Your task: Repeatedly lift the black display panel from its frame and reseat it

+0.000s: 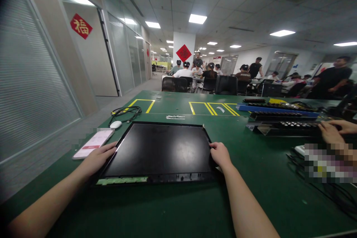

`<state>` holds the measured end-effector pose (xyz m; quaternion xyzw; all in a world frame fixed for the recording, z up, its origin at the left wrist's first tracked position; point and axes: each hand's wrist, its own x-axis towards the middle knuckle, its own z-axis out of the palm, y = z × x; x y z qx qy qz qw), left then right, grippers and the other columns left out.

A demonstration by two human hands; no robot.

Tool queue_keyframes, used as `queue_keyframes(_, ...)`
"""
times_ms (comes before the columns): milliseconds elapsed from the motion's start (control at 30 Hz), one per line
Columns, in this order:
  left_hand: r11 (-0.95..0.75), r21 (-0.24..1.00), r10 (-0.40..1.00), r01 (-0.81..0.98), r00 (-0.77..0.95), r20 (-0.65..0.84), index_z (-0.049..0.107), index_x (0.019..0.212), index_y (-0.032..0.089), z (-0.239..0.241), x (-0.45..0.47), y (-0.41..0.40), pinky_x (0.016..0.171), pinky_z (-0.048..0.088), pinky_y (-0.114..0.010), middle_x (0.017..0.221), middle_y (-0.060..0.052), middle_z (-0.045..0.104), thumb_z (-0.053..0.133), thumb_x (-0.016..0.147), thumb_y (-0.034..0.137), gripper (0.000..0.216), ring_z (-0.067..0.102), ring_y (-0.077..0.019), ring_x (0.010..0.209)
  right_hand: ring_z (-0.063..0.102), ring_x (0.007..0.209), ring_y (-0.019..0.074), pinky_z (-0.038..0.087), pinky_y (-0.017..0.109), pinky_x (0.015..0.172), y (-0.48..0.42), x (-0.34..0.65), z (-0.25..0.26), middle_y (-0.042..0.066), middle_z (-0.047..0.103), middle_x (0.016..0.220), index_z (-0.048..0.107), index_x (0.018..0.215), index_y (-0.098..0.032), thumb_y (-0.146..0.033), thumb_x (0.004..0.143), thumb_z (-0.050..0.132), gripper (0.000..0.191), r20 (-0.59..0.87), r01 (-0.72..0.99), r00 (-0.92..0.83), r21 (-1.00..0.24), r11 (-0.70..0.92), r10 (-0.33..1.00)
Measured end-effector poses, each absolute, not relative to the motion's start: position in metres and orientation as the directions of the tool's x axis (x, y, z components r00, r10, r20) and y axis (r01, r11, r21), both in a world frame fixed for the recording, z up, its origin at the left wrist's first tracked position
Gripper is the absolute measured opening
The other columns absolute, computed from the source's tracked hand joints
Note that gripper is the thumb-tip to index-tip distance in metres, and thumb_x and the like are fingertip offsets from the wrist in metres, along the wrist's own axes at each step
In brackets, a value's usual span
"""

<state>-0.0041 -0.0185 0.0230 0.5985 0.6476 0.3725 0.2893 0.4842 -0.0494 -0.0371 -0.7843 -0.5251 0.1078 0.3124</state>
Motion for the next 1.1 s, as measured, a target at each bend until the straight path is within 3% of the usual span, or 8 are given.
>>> queue_keyframes(67,0.123,0.914,0.975,0.387,-0.221,-0.038,0.078,0.106,0.019,0.034,0.003,-0.027,0.097,0.052,-0.040,0.113,-0.009,0.077,0.064,0.082,0.030,0.030,0.069,-0.0317,0.110,0.067,0.091,0.0199,0.049,0.028,0.083,-0.050,0.484,-0.037,0.009,0.073,0.105,0.078,0.100,-0.018,-0.012,0.074,0.052,0.037,0.160,0.752,0.429,-0.609,-0.253,0.889)
queue_keyframes(133,0.223,0.961,0.959,0.165,-0.211,-0.187,0.073,0.118,0.020,0.042,0.010,-0.035,0.074,0.060,-0.034,0.098,-0.009,0.080,0.067,0.083,0.025,0.035,0.076,-0.0268,0.084,0.067,0.091,0.0199,0.050,0.028,0.082,-0.050,0.484,-0.037,0.009,0.073,0.105,0.077,0.101,-0.017,-0.012,0.074,0.051,0.038,0.143,0.740,0.431,-0.621,-0.258,0.891)
queue_keyframes(200,0.276,0.961,0.947,0.011,-0.177,-0.269,0.065,0.129,0.020,0.045,0.017,-0.041,0.056,0.058,-0.030,0.081,-0.007,0.081,0.066,0.085,0.018,0.044,0.074,-0.0228,0.061,0.067,0.092,0.0202,0.050,0.029,0.083,-0.050,0.485,-0.037,0.009,0.073,0.104,0.077,0.102,-0.017,-0.012,0.074,0.051,0.038,0.126,0.723,0.437,-0.639,-0.265,0.891)
queue_keyframes(300,0.286,0.951,0.941,-0.119,-0.153,-0.302,0.055,0.140,0.018,0.044,0.022,-0.042,0.045,0.055,-0.025,0.066,-0.005,0.077,0.061,0.089,0.012,0.051,0.070,-0.0193,0.048,0.067,0.092,0.0207,0.051,0.030,0.083,-0.050,0.484,-0.036,0.008,0.074,0.103,0.077,0.100,-0.018,-0.012,0.073,0.052,0.037,0.118,0.695,0.455,-0.666,-0.270,0.883)
queue_keyframes(600,0.309,0.906,0.936,-0.289,-0.076,-0.343,0.043,0.146,0.015,0.032,0.021,-0.030,0.042,0.056,-0.028,0.061,-0.004,0.074,0.056,0.091,0.007,0.057,0.070,-0.0215,0.046,0.068,0.093,0.0213,0.051,0.030,0.083,-0.050,0.485,-0.035,0.009,0.074,0.103,0.076,0.101,-0.018,-0.011,0.074,0.052,0.037,0.100,0.691,0.450,-0.669,-0.275,0.887)
queue_keyframes(833,0.290,0.931,0.944,-0.223,-0.093,-0.317,0.033,0.152,0.021,0.028,0.020,-0.031,0.038,0.054,-0.028,0.060,-0.002,0.073,0.067,0.081,0.003,0.080,0.067,-0.0211,0.039,0.068,0.094,0.0204,0.051,0.028,0.080,-0.049,0.488,-0.039,0.008,0.074,0.105,0.075,0.106,-0.019,-0.014,0.075,0.050,0.039,0.047,0.671,0.446,-0.679,-0.299,0.894)
queue_keyframes(933,0.281,0.936,0.950,-0.214,-0.076,-0.303,0.038,0.150,0.021,0.027,0.019,-0.032,0.041,0.055,-0.029,0.063,-0.002,0.074,0.074,0.077,0.007,0.082,0.068,-0.0222,0.042,0.068,0.094,0.0206,0.051,0.028,0.080,-0.048,0.489,-0.040,0.008,0.074,0.105,0.075,0.104,-0.019,-0.013,0.074,0.050,0.040,0.046,0.668,0.430,-0.688,-0.283,0.902)
queue_keyframes(1100,0.319,0.927,0.942,-0.196,-0.044,-0.333,0.053,0.139,0.017,0.038,0.022,-0.043,0.048,0.057,-0.026,0.067,-0.005,0.077,0.070,0.083,0.009,0.060,0.072,-0.0205,0.052,0.069,0.093,0.0214,0.051,0.029,0.080,-0.047,0.490,-0.043,0.007,0.075,0.101,0.076,0.101,-0.019,-0.014,0.073,0.051,0.038,0.084,0.663,0.424,-0.707,-0.246,0.902)
